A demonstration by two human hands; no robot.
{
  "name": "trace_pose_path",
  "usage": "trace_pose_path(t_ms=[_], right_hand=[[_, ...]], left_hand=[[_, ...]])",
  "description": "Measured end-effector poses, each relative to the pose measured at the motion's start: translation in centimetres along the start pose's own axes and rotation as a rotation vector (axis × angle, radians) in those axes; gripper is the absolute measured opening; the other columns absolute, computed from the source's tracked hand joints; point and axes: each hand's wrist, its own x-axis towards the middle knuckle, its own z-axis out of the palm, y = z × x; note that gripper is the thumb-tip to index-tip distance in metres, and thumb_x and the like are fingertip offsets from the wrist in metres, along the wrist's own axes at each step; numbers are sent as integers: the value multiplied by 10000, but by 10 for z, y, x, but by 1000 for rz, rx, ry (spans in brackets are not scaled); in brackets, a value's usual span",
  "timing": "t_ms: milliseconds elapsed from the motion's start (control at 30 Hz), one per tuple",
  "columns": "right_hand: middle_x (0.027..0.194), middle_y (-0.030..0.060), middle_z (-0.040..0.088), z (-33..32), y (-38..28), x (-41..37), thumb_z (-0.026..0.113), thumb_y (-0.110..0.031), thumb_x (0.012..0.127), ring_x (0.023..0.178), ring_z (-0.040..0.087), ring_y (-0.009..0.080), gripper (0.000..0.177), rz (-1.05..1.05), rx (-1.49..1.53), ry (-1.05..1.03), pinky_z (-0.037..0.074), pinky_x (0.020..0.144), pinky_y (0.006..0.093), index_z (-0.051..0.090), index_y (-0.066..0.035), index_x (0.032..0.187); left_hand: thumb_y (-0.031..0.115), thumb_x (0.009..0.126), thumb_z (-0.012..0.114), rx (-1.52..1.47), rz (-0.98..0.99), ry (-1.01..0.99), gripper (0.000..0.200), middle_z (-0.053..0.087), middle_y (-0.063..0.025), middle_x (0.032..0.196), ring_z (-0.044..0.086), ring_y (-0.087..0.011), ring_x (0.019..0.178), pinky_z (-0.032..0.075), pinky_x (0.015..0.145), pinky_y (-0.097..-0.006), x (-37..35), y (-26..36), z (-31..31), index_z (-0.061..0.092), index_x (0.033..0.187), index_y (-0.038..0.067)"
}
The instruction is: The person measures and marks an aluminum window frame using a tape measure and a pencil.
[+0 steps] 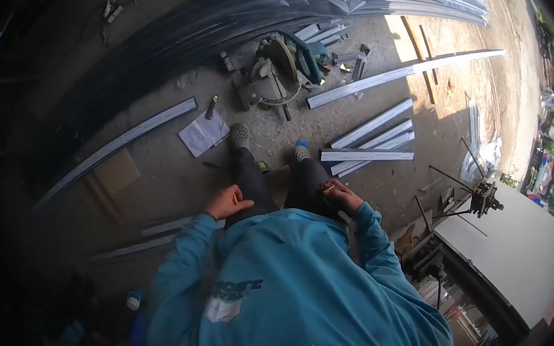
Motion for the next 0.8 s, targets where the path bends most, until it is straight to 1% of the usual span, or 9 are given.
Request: trace_pose_path(t_ms=[200, 267, 367, 433, 533, 600, 700, 733, 800], right_hand=[[919, -14, 588, -30, -34, 35, 657, -341, 857, 835, 541, 113, 431, 208, -259, -242, 435, 700, 257, 568, -164, 1240], [1024, -3, 589, -60, -21, 59, 644, -323, 868, 873, 558, 132, 472, 227, -262, -281, 466, 741, 279, 544, -145, 1294], [1009, 41, 562, -102, 14, 84, 629, -343, 876, 900, 565, 188, 475, 314, 14, -385, 484, 754, 319, 535, -96, 1271], [1066, 82, 573, -114, 9, 75, 634, -286, 892, 950, 572, 211, 458, 425, 117, -431, 496, 821, 352, 519, -78, 1284], [1113, 105, 561, -101, -13, 91, 630, -266, 901, 996, 562, 231, 477, 376, 62, -389, 484, 857, 362, 492, -64, 1310], [1145, 121, 552, -82, -20, 110, 627, -253, 906, 1028, 555, 245, 490, 301, 40, -344, 476, 881, 368, 474, -55, 1327], [1192, 144, 540, -41, -17, 149, 623, -233, 915, 1074, 545, 265, 510, 179, 59, -268, 464, 917, 378, 446, -41, 1353], [1208, 152, 536, -26, -14, 165, 622, -226, 918, 1090, 542, 272, 517, 143, 70, -240, 460, 930, 381, 437, -37, 1362], [1240, 167, 528, 2, -3, 198, 619, -213, 923, 1121, 535, 286, 531, 68, 99, -189, 453, 954, 387, 419, -28, 1379]], left_hand=[[343, 833, 767, -72, 60, 130, 351, 628, -129, 762, 634, -287, 719, 474, 632, -398, -12, 32, 41, 583, 853, 44], [332, 854, 748, -74, 55, 186, 311, 630, -121, 770, 632, -293, 723, 470, 646, -402, -13, 25, 73, 591, 839, 64], [360, 908, 681, -108, 6, 167, 310, 640, -122, 804, 637, -263, 747, 474, 661, -382, -32, 56, 91, 599, 882, 63], [340, 945, 640, -134, 77, 39, 291, 617, -91, 809, 596, -203, 739, 457, 669, -361, -48, 65, 89, 572, 908, 59], [345, 972, 607, -170, 58, -75, 279, 586, -62, 792, 558, -157, 754, 441, 682, -347, -69, 73, 85, 573, 913, 74], [335, 946, 643, -235, 98, -188, 275, 612, -80, 812, 587, -193, 766, 452, 693, -364, -50, 43, 94, 586, 915, 68], [325, 909, 685, 39, 173, -381, 273, 642, -103, 841, 620, -238, 796, 464, 706, -384, -2, 17, 79, 607, 915, 63], [324, 878, 714, 63, 145, -313, 282, 657, -121, 861, 639, -266, 830, 469, 712, -401, -1, 45, 54, 622, 913, 60], [429, 893, 686, -112, 201, -79, 371, 620, -88, 854, 603, -220, 809, 463, 696, -365, 58, 16, 57, 611, 955, 72]])
